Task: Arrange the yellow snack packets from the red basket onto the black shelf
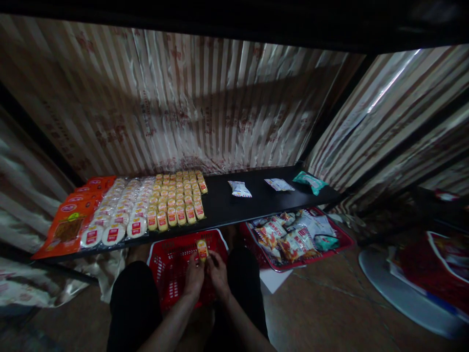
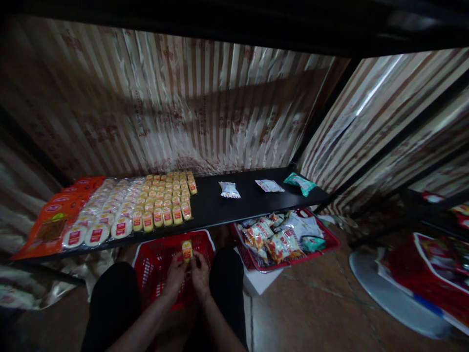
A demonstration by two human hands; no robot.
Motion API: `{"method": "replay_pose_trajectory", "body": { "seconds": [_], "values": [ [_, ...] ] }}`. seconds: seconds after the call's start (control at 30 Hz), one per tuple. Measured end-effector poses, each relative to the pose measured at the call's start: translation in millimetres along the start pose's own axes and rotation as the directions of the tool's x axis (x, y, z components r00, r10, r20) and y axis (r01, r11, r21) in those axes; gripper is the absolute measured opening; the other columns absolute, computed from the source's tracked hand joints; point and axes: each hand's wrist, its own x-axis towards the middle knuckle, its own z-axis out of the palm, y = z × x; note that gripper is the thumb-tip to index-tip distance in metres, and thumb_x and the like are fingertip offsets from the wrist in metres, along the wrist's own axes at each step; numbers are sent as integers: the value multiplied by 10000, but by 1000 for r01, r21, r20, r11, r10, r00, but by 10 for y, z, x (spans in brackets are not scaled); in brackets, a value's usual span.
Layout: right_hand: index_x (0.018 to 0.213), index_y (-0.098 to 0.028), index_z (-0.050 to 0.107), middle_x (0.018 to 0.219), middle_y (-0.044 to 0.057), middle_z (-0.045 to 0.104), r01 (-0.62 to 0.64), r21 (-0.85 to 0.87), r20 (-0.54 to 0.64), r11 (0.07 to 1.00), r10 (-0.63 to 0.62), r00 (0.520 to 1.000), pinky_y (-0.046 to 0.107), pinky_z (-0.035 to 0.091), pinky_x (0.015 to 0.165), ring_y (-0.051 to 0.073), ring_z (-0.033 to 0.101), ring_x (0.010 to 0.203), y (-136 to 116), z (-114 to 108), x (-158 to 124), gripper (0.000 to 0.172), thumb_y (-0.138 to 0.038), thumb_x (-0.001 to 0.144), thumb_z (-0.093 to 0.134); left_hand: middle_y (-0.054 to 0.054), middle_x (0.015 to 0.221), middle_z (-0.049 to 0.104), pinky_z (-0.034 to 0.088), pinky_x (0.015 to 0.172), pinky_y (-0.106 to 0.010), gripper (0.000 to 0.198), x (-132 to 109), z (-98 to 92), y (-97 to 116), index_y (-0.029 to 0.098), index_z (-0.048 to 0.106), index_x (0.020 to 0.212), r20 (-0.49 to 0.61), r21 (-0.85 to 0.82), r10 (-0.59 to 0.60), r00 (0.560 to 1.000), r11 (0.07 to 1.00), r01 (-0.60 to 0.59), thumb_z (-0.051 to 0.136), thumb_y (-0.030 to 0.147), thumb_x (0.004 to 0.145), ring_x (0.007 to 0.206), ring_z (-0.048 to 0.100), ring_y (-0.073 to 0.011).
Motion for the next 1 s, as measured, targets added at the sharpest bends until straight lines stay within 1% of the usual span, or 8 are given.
{"method": "replay_pose_trajectory", "body": {
  "seconds": [0.17,0.33,0.47,0.67,0.77,0.87,0.93,1.0],
  "values": [
    [898,-196,701,903,55,728,24,55,-1,998,-24,1000,286,532,663,208,664,783,-143,81,-57,399,-465,608,754,-90,1034,706,495,818,-279,312,-69,10,86,217,599,1048,-50,38,70,996,997,-68,683,189,749,985,662,-223],
    [934,-193,695,922,50,725,-60,102,-14,993,62,998,255,511,592,176,652,705,-148,132,-93,423,-475,622,743,-97,1096,693,479,852,-281,332,-99,2,107,210,603,1091,-88,50,66,994,997,-62,690,223,770,1009,648,-219],
    [913,-197,713,930,44,732,-61,98,-38,993,65,997,267,521,669,192,663,788,-153,119,-90,425,-531,651,711,-100,1040,703,462,859,-288,310,-117,33,129,180,631,1044,-109,2,36,993,999,-36,722,227,752,966,653,-217],
    [902,-202,721,946,37,725,0,29,-5,1000,0,1000,285,506,815,198,655,896,-172,38,-110,383,-536,738,629,-82,932,714,482,769,-276,250,-131,96,106,155,653,933,-42,-47,42,998,998,-44,735,248,716,836,661,-191],
    [905,-205,714,930,35,724,-5,16,0,1000,5,1000,276,510,763,196,656,862,-172,34,-129,386,-543,756,603,-65,846,712,481,723,-274,239,-139,80,99,149,664,888,-31,-104,-9,999,995,6,735,261,690,760,653,-176],
    [922,-202,707,921,36,724,-12,15,-21,1000,12,1000,268,507,724,192,653,835,-184,53,-136,404,-554,755,600,-44,765,707,477,680,-273,237,-149,50,115,149,672,846,16,-213,-79,997,974,80,731,298,670,680,641,-161],
    [940,-194,709,938,43,726,-11,-6,-27,1000,11,1000,264,500,712,191,650,835,-201,70,-135,424,-560,753,602,-43,747,707,479,667,-267,192,-147,40,132,150,673,806,35,-289,-128,991,948,132,697,304,694,665,645,-157],
    [935,-190,713,943,49,730,-12,-34,-28,999,11,1000,267,496,716,193,649,838,-223,86,-133,436,-568,752,598,-41,712,701,483,656,-254,132,-133,38,148,152,666,767,11,-349,-211,977,915,202,637,278,740,653,651,-152]
  ]
}}
